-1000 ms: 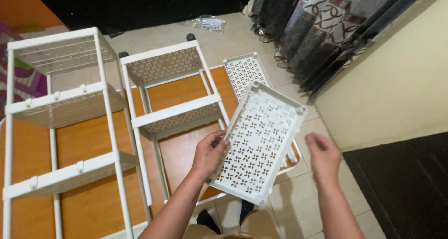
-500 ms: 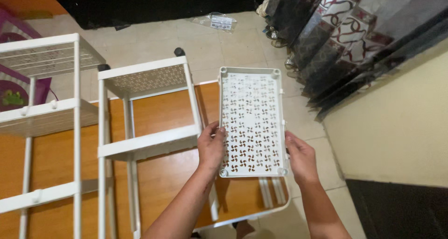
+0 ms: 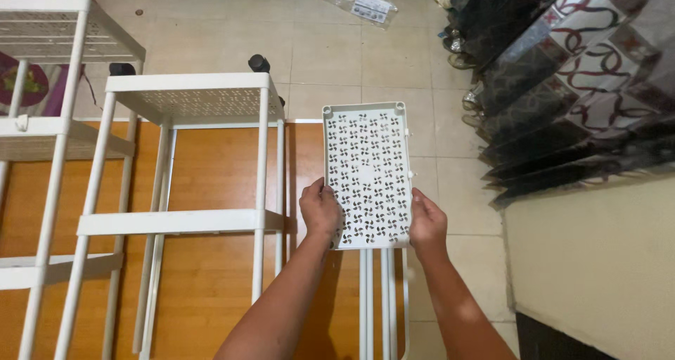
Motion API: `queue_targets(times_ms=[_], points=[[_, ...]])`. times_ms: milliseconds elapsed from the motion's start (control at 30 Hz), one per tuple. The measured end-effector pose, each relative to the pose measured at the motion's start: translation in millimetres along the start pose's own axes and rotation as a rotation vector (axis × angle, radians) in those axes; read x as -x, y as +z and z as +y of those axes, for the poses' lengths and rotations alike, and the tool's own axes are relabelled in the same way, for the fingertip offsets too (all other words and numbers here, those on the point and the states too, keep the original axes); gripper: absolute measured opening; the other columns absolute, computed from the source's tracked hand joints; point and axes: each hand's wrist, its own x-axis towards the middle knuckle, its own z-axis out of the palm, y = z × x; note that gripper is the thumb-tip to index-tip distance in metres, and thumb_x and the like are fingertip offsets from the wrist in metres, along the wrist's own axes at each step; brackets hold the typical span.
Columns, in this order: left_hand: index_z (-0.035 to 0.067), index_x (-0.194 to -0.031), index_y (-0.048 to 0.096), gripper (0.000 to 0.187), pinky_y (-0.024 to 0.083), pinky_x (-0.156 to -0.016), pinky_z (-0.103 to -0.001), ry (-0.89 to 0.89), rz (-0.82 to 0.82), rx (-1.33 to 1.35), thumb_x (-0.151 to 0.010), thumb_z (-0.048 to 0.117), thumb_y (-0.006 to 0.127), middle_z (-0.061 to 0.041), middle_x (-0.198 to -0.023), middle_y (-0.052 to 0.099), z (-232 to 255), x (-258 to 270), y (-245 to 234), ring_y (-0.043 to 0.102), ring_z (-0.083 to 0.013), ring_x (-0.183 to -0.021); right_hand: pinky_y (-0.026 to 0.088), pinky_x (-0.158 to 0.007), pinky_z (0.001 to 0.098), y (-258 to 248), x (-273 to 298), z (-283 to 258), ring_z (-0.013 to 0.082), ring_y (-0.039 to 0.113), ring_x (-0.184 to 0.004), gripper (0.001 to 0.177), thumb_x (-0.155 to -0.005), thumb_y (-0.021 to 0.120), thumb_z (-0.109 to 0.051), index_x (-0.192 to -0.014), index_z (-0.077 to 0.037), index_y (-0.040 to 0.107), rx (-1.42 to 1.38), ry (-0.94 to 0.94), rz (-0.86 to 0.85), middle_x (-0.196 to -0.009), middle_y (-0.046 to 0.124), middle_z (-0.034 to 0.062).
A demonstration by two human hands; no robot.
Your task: The person assembles a white plastic rolling cart by inserting vertical poles into the frame and attaching perforated shelves. The person repeatedly picks up poles and shelves, aligns them with the frame, and secures them in place.
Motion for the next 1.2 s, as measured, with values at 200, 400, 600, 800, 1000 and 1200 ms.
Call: queue_targets(times_ms=[200,400,600,800,1000,1200], points=[[0.0,-0.127,0.065,0.033,0.056,-0.084,-0.035,-0.202,-0.077,0.14,-0.098,0.011,0.055,-0.012,-0.116,0.063,-3,-6,7,0.069,-0.025,-0.091,0.049,-0.079,0.0309,8,7,-5,0.0162,0.062,-0.089,0.037,-0.105,0.053,-0.015,-0.136,0.001,0.066,0.264,0.153,0.088,-0.112,0.075,0.0198],[-0.001,-0.126,0.067,0.032,0.054,-0.089,-0.034,-0.132,-0.026,0.061,-0.098,0.009,0.057,-0.013,-0.115,0.065,-3,-5,15,0.067,-0.023,-0.097,0.052,-0.093,0.0255,6,-2,3,0.0106,0.068,-0.109,0.031,-0.104,0.054,-0.008,-0.128,0.005,0.069,0.406,-0.204,0.044,-0.128,0.071,0.0106],[0.0,-0.127,0.067,0.033,0.054,-0.09,-0.036,-0.185,-0.026,0.06,-0.097,0.012,0.057,-0.016,-0.117,0.063,-16,-5,20,0.068,-0.0272,-0.098,0.044,-0.047,0.0277,8,5,5,0.0088,0.053,-0.057,0.036,-0.1,0.055,-0.01,-0.134,-0.007,0.068,0.375,0.126,0.106,-0.088,0.072,0.0054],[0.0,-0.128,0.065,0.034,0.052,-0.094,-0.041,-0.148,-0.02,-0.033,-0.097,0.013,0.058,-0.022,-0.119,0.062,-17,-10,21,0.066,-0.0341,-0.104,0.053,-0.069,0.0271,1,-5,25,0.0111,0.066,-0.08,0.038,-0.1,0.056,-0.006,-0.137,-0.002,0.065,0.45,-0.055,0.065,-0.106,0.075,0.0121],[0.001,-0.135,0.056,0.046,0.052,-0.096,-0.043,-0.334,-0.058,0.01,-0.093,0.02,0.064,-0.022,-0.127,0.06,5,-2,11,0.063,-0.0365,-0.112,0.054,-0.086,0.0316,-8,-9,40,0.0216,0.069,-0.101,0.042,-0.097,0.062,-0.008,-0.138,0.002,0.062,0.49,-0.141,0.127,-0.126,0.071,0.0183],[0.001,-0.138,0.051,0.058,0.04,-0.107,-0.049,-0.164,-0.052,-0.079,-0.087,0.017,0.071,-0.026,-0.129,0.057,41,23,-18,0.05,-0.0424,-0.124,0.05,-0.095,0.0359,10,23,12,0.0299,0.063,-0.114,0.037,-0.101,0.066,-0.007,-0.135,0.006,0.065,0.706,-0.38,0.217,-0.137,0.062,0.025]])
